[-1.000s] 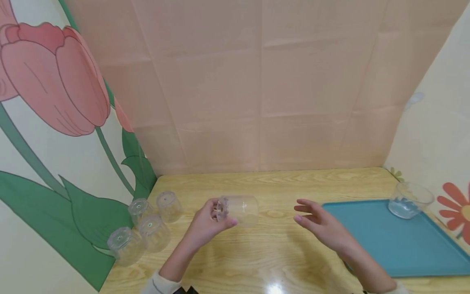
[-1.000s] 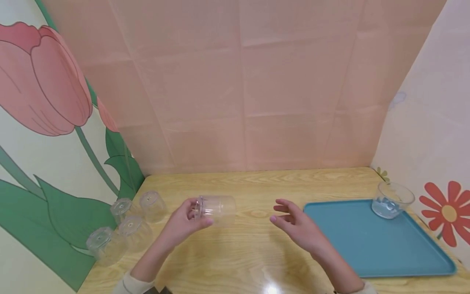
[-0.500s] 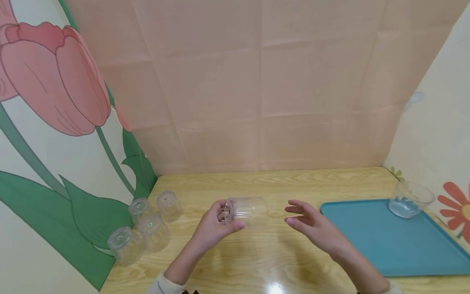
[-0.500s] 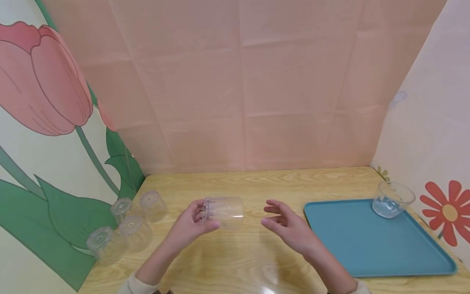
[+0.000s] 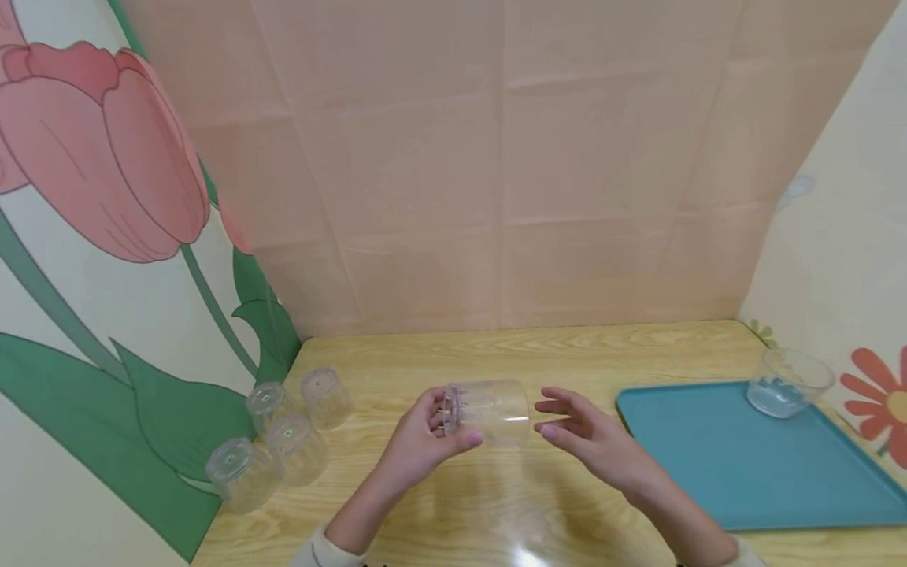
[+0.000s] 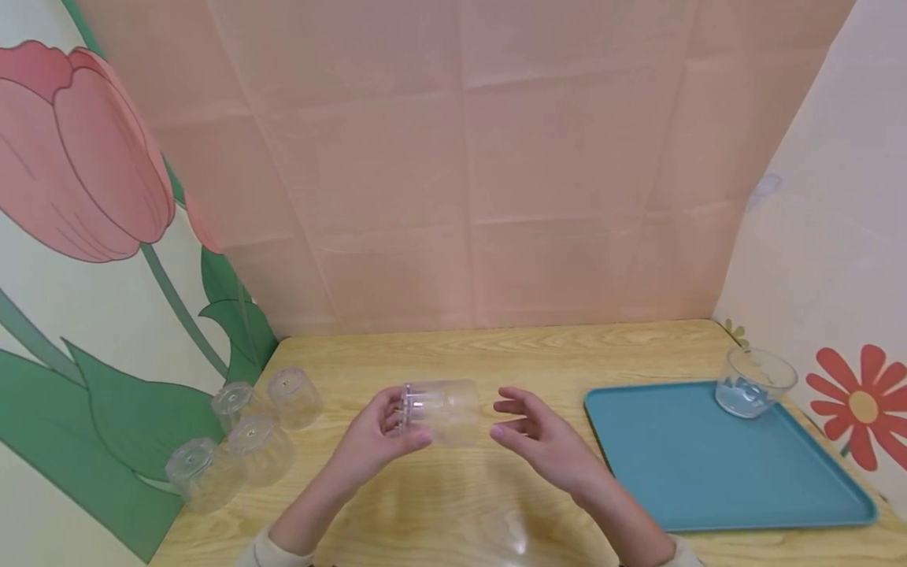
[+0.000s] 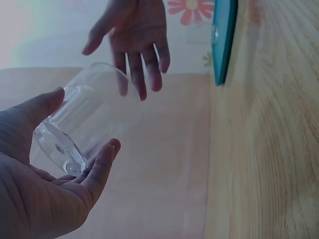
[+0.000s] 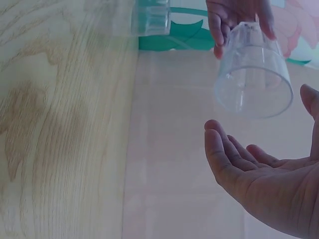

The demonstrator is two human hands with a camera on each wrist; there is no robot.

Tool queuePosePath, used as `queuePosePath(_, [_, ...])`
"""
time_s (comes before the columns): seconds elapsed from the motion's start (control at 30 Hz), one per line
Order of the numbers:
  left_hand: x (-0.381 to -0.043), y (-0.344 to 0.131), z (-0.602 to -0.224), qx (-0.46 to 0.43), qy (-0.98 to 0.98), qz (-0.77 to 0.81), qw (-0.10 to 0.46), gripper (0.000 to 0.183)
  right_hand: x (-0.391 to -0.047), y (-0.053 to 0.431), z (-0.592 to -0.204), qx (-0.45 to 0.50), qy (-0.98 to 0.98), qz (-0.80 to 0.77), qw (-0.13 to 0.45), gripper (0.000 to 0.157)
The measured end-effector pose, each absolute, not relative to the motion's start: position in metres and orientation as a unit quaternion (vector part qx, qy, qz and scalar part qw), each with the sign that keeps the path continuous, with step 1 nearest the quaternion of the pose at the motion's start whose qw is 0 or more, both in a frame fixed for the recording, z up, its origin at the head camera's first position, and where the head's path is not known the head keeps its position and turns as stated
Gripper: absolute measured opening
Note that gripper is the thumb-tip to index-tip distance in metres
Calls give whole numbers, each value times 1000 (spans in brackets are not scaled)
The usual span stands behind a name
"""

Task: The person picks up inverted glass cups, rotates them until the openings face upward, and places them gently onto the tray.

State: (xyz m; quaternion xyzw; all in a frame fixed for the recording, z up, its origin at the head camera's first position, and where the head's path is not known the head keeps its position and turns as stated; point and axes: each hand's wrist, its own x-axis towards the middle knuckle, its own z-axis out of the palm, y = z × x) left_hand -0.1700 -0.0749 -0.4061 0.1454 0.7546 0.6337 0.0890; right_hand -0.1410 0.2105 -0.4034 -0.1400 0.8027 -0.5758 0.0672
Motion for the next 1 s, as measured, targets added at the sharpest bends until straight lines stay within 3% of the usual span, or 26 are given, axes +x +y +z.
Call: queuePosePath(1.0, [-162,-59,-404,175,678,706,105,85,-138,193,-399,-169,764,-614,103,65])
